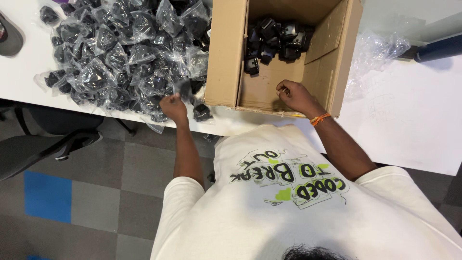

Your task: The person takes electronic components out of a cardboard box and places them into individual plastic bags on a desk.

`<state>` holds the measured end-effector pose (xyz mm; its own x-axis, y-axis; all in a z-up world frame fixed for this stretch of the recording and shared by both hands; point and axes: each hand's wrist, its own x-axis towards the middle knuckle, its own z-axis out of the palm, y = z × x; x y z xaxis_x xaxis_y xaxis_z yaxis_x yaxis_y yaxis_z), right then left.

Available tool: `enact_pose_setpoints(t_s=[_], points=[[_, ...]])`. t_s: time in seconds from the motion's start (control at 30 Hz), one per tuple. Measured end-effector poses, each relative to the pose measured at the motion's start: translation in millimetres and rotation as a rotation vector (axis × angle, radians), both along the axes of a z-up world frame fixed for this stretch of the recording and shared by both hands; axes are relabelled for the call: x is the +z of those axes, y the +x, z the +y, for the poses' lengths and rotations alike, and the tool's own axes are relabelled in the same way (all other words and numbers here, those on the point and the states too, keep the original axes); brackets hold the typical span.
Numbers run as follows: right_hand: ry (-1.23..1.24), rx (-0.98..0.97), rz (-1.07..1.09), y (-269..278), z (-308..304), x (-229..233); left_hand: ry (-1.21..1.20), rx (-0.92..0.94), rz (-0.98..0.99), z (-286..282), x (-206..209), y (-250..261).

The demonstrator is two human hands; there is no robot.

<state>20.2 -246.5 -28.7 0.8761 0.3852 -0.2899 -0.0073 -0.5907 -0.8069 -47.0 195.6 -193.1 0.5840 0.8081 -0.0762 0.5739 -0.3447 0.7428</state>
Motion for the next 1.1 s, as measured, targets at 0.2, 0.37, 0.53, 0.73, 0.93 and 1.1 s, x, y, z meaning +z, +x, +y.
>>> enact_pose_setpoints(t_s=[0.2, 0.37, 0.53, 0.73, 0.93, 1.1], points=[[0.038, -0.012, -0.03, 1.2, -2.5, 1.4, -0.503, -0.025, -0.388, -33.2, 102.1, 51.3], [0.132, -0.055, -0.053, 2.8, -3.7, 3.9, -0.819, -0.191, -0.531, -94.0, 171.3, 76.3], [0.166, -0.15, -0.133, 1.4, -4.3, 7.4, -1.027, -0.616, -0.555, -176.7, 186.0, 88.8], [0.218, -0.353, -0.36, 7.9, -15.1, -14.6, -1.132, -0.75, -0.408, -247.8, 147.4, 95.8], [0.336, -0.444, -0.201, 6.4, -16.8, -23.3, -1.02, -0.836, -0.266, -257.1, 83.8, 103.5], [0.334, -0.271, -0.179, 4.6, -8.2, -4.9, -0.836, -0.917, -0.133, -252.2, 72.9, 99.9]])
